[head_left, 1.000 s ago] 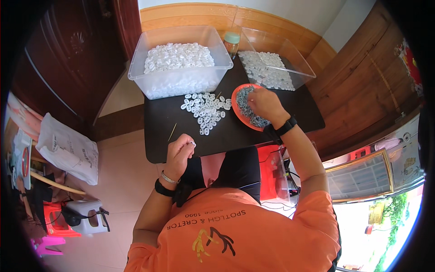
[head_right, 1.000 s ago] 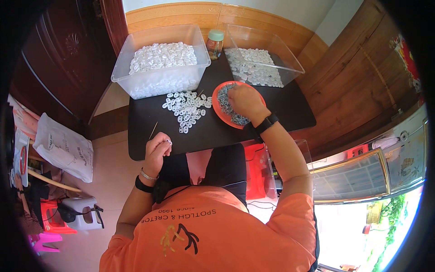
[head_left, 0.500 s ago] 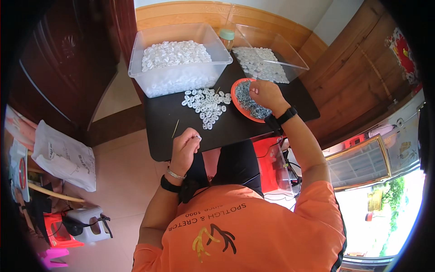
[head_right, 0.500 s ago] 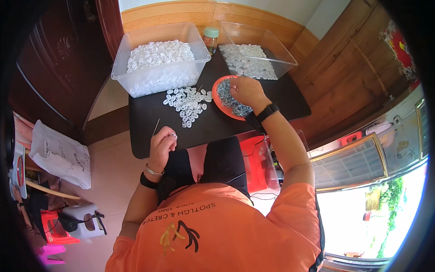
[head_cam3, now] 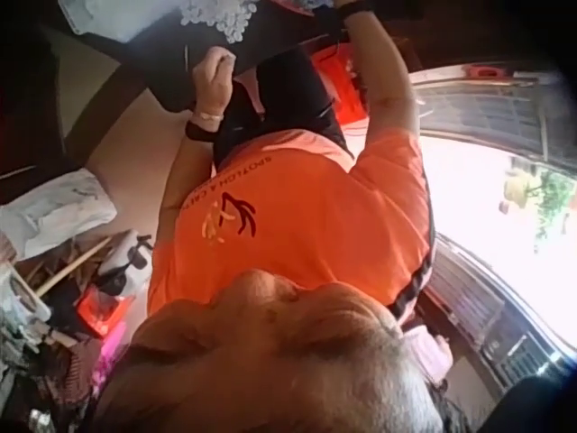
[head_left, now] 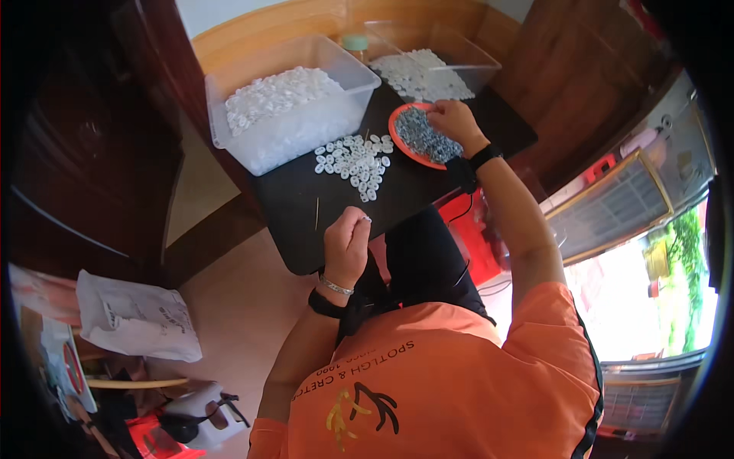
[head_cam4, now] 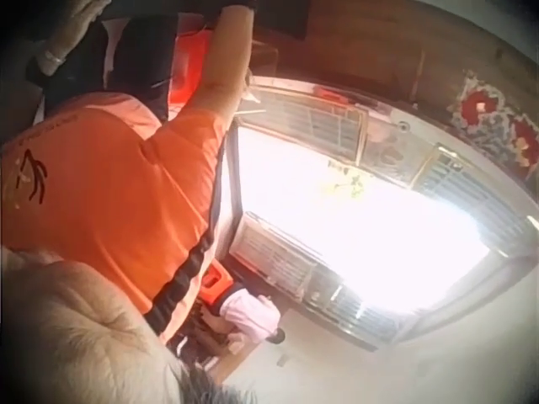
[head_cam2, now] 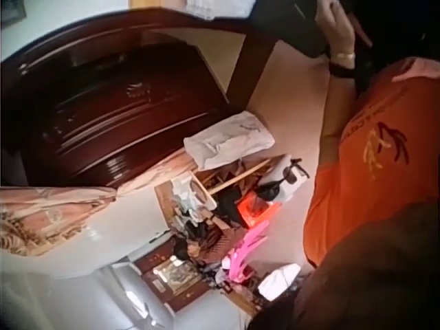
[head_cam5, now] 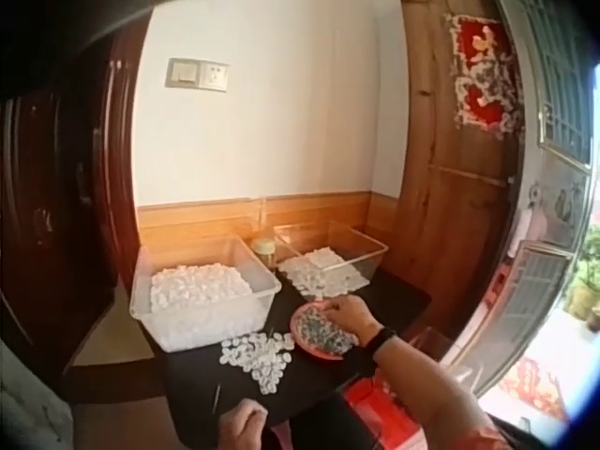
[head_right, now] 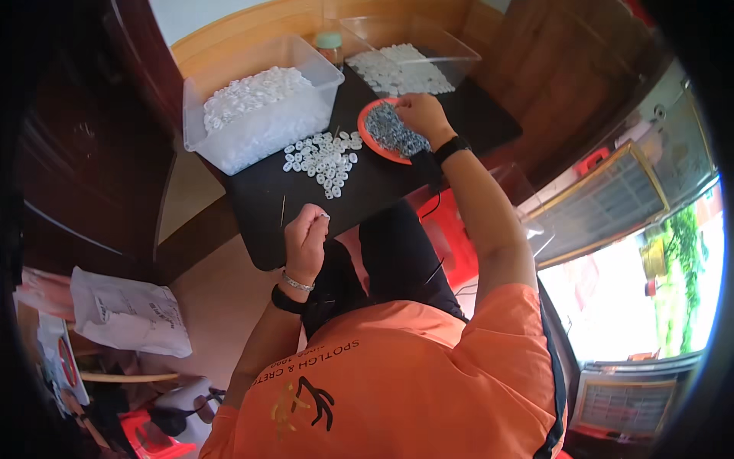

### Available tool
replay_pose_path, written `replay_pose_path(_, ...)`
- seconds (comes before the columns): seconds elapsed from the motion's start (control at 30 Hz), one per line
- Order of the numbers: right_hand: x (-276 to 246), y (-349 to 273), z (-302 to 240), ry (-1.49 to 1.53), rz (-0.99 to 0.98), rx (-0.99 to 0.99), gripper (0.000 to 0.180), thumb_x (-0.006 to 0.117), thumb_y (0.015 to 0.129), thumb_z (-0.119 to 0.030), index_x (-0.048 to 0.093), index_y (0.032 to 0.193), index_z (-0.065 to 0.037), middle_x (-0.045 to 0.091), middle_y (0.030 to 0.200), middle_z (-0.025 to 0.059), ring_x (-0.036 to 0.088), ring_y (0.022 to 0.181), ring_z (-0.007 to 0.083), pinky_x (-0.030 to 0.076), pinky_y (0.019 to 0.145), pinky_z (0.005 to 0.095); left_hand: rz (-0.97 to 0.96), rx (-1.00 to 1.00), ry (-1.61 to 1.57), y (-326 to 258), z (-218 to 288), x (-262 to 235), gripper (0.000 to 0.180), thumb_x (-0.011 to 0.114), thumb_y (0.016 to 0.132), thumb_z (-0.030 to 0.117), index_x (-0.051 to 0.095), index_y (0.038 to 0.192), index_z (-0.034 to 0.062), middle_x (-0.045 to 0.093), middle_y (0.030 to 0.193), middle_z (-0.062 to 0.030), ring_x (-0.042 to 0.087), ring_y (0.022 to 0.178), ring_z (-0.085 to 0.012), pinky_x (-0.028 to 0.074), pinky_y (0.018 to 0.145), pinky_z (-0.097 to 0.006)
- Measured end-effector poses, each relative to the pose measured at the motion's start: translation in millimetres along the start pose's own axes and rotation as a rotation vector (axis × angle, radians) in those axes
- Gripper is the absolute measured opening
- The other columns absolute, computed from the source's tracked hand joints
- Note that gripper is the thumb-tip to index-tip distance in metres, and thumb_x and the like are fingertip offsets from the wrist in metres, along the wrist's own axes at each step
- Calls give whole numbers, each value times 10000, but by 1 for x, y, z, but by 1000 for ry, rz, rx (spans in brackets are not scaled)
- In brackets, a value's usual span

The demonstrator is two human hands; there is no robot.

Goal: Assembling small white plastic components by manually inserting tiny metal pins into them at a workspace.

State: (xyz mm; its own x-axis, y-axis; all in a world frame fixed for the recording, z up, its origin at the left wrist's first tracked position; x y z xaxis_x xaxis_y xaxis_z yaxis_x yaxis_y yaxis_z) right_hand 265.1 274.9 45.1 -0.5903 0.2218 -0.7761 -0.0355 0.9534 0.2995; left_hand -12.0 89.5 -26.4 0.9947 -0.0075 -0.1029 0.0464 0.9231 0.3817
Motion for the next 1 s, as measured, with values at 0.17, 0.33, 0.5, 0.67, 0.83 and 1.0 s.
replay_pose_path(0.17, -8, -21, 2, -90, 163, -87, 240, 657, 816, -253, 673, 873, -21, 655, 708, 132, 646, 645, 228, 494, 623, 342, 0, 31, 24, 1, -1, -2, 99, 514, 885, 48, 521, 804, -8, 497, 652, -96, 473, 565, -165, 405, 546, -293)
replay_pose_path(0.33, -18, -52, -27, -49, 133, -126, 255, 624, 861, -269, 632, 849, -15, 593, 671, 134, 587, 625, 227, 456, 590, 356, -1, 36, 4, -2, -5, -1, 136, 507, 922, 100, 533, 819, 16, 472, 625, 9, 427, 559, -55, 347, 508, -213)
replay_pose_path(0.5, 2, -57, -92, 495, -258, -100, 274, 526, 949, -237, 521, 754, -44, 463, 657, -37, 443, 597, 54, 375, 534, 233, 62, -40, -73, -7, -2, -3, 151, 502, 942, 125, 528, 835, 22, 469, 629, 12, 422, 560, -53, 339, 509, -210)
replay_pose_path(0.67, 45, -85, -133, 642, -563, -187, 139, 534, 945, -146, 559, 881, -24, 527, 766, -11, 490, 697, 67, 418, 639, 217, 138, -94, -202, -6, -2, -6, 155, 491, 959, 138, 508, 860, 20, 426, 634, 21, 368, 556, -50, 305, 496, -220)
replay_pose_path(0.83, 69, -94, -137, 716, -747, -186, 96, 564, 920, -87, 595, 941, 2, 567, 811, -9, 516, 742, 68, 438, 687, 221, 169, -137, -304, -3, 4, -8, 170, 487, 964, 152, 508, 860, 19, 408, 631, 36, 345, 559, -38, 286, 492, -214)
replay_pose_path(1.0, 75, -103, -134, 830, -781, -166, 109, 555, 930, -88, 603, 901, 6, 576, 805, -6, 517, 740, 73, 445, 692, 220, 217, -185, -365, -5, 6, -8, 193, 487, 963, 183, 510, 848, 30, 444, 650, 28, 376, 539, -35, 294, 485, -199)
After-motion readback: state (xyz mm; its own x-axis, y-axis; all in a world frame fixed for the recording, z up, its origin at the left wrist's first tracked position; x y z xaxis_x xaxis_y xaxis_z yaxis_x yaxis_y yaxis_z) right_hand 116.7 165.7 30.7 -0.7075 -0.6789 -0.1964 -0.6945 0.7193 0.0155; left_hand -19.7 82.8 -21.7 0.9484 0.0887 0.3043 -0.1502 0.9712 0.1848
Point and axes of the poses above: each hand's wrist, its own y-axis towards the middle knuckle, its own x-axis out of the palm, z = x × y, the point moved 2 cm from there along y, towards the middle knuckle
